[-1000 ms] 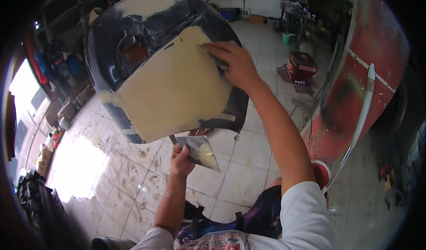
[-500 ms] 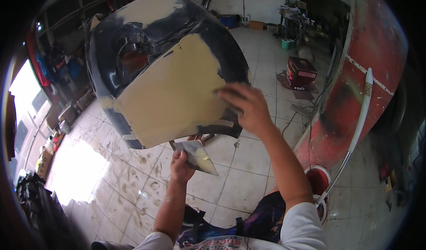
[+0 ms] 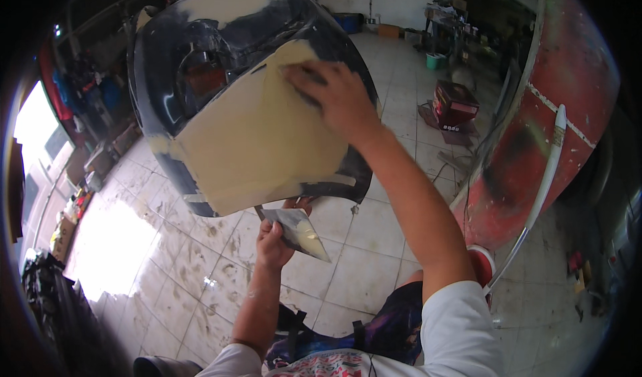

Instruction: The person scoops body filler from a container onto a mixing board and spreads it with a putty knife. They then apply the filler to a car bumper, smoothing the surface with the putty knife.

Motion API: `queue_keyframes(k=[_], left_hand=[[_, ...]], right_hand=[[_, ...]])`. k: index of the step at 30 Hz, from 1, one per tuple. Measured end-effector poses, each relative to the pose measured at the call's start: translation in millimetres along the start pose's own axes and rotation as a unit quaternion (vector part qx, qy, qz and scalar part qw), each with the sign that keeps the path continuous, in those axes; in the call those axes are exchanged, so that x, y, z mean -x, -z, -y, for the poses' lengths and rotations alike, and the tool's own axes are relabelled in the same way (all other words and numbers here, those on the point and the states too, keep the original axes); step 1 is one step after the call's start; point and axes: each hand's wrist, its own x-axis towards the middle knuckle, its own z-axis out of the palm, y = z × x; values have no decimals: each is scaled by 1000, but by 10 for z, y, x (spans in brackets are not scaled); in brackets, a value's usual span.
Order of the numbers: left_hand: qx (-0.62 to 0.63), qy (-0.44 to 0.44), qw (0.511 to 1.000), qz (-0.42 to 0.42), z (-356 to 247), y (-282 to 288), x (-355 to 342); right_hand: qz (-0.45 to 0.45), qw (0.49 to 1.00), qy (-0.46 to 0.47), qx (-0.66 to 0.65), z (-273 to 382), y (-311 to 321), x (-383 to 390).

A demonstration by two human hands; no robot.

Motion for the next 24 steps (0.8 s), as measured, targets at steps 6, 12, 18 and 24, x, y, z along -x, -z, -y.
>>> queue_keyframes(k=[6,12,18,24], left_hand=[[-8,-13,1000,-5,10,17,8],[31,15,990,-139,-5,-27,176],[-87,-1,922,-377,212,-565,511],[-84,59,922,-373,203,-892,475]], right_hand=[[-32,999,-16,20,732,-378,1228],[71,993,-67,-71,961,-64,1866],[36,923,-111,-368,1408,640,2232],[157,903,-166,-364,1441,650,2611]])
